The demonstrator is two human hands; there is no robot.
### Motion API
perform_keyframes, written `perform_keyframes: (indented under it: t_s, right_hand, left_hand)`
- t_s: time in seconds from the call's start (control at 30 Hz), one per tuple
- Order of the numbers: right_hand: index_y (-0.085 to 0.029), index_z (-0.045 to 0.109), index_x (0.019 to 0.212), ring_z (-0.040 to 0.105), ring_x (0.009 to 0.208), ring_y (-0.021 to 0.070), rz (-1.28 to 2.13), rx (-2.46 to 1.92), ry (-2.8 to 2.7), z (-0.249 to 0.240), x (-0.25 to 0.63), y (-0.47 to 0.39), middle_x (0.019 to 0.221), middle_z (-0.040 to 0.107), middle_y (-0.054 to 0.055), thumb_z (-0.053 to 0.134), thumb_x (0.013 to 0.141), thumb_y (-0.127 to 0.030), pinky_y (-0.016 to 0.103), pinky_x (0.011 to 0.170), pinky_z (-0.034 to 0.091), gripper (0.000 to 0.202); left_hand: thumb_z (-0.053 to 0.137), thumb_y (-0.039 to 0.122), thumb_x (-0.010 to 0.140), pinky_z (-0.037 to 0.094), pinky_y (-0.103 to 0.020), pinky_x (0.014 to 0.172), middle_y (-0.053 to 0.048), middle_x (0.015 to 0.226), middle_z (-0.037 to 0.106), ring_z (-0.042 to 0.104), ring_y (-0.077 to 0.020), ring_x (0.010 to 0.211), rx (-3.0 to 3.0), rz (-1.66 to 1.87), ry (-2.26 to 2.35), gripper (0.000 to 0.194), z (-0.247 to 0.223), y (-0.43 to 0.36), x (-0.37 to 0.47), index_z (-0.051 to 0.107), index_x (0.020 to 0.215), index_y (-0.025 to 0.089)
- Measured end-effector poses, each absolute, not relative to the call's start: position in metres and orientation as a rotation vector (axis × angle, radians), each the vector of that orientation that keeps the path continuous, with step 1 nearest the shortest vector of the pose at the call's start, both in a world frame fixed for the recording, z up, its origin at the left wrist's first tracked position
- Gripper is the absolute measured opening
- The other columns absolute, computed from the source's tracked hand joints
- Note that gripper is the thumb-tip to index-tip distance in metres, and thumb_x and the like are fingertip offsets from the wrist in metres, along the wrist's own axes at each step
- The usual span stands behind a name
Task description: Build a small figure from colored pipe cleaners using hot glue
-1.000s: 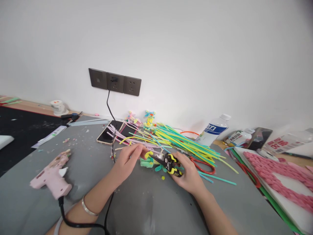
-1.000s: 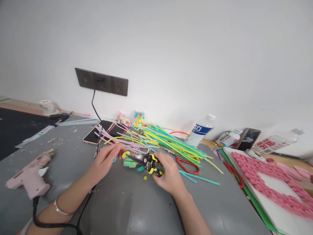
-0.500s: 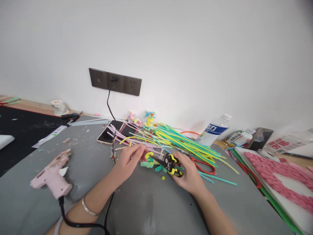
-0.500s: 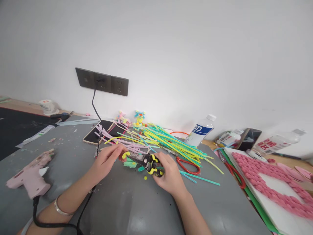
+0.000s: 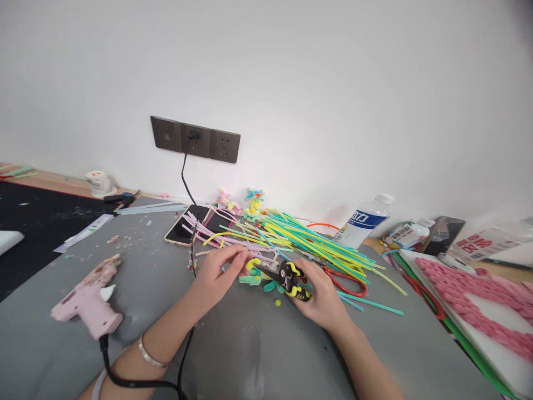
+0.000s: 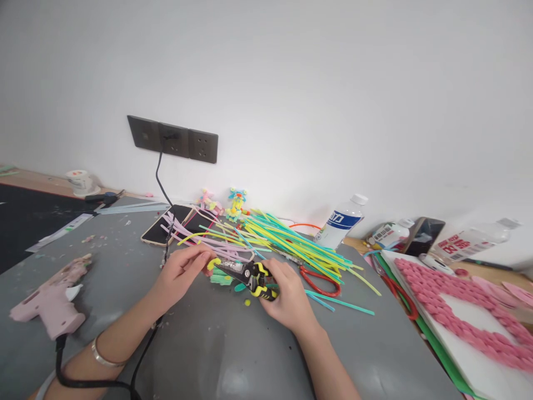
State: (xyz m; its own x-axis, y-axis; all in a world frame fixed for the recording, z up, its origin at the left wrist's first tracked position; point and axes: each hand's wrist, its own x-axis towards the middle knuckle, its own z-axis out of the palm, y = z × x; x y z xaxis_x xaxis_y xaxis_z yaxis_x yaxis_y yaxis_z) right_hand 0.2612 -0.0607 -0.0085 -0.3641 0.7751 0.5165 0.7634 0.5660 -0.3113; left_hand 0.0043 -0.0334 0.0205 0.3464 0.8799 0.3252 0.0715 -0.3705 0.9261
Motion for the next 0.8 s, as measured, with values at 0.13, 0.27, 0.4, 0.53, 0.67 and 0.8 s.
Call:
perform_keyframes:
  t_s: [0.13,0.27,0.4,0.53,0.67,0.8]
  right_hand:
    - [-0.02,0.054,0.109,0.066,0.082,0.0252,0.018,-1.221,-2.17,-0.0087,0.2609,-0.0595,0.096,0.069,0.009,0.055,0.069,-0.013,0.033,0.068,0.05,0.04]
    - [-0.021,0.054,0.108,0.066,0.081,0.025,0.026,-1.225,-2.17,-0.0081,0.2606,-0.0599,0.095,0.069,0.009,0.055,0.069,-0.013,0.033,0.068,0.05,0.04]
    - [-0.021,0.054,0.108,0.066,0.081,0.0249,0.036,-1.232,-2.167,-0.0078,0.261,-0.0611,0.095,0.069,0.008,0.055,0.069,-0.013,0.033,0.068,0.05,0.04]
    - [-0.02,0.054,0.109,0.066,0.082,0.0253,0.034,-1.23,-2.17,-0.0082,0.2616,-0.0606,0.096,0.069,0.009,0.055,0.069,-0.013,0.033,0.069,0.05,0.04]
    - [-0.021,0.055,0.107,0.066,0.082,0.0258,0.032,-1.25,-2.168,-0.0082,0.2614,-0.0602,0.097,0.07,0.009,0.055,0.069,-0.013,0.033,0.068,0.05,0.039]
    - [-0.021,0.055,0.108,0.066,0.083,0.0263,0.026,-1.246,-2.164,-0.0077,0.2607,-0.0605,0.097,0.07,0.009,0.055,0.068,-0.013,0.033,0.068,0.051,0.041]
  left_hand:
    - [0.043,0.034,0.099,0.048,-0.021,0.06,-0.001,0.071,0.062,0.062,-0.0139,0.064,1.736,1.146,0.861,0.031,0.0235,-0.0344,0.0032,0.061,0.082,0.017]
    - [0.043,0.033,0.099,0.046,-0.022,0.06,-0.001,0.069,0.063,0.063,-0.0139,0.063,1.753,1.155,0.874,0.03,0.0252,-0.0361,0.0025,0.062,0.082,0.017]
    - [0.044,0.033,0.099,0.046,-0.021,0.06,-0.001,0.069,0.062,0.062,-0.0137,0.062,1.745,1.158,0.87,0.03,0.0259,-0.0353,0.0033,0.062,0.081,0.017]
    - [0.043,0.034,0.099,0.046,-0.021,0.06,0.0,0.07,0.062,0.063,-0.0137,0.064,1.735,1.134,0.864,0.03,0.0248,-0.0333,0.0042,0.061,0.081,0.017]
    - [0.044,0.034,0.098,0.045,-0.022,0.06,0.0,0.068,0.062,0.063,-0.0141,0.063,1.756,1.12,0.883,0.03,0.0243,-0.0333,0.0041,0.061,0.08,0.017]
    - [0.044,0.033,0.098,0.045,-0.022,0.061,0.0,0.065,0.062,0.062,-0.0143,0.063,1.766,1.116,0.89,0.03,0.0259,-0.0342,0.0042,0.061,0.078,0.018]
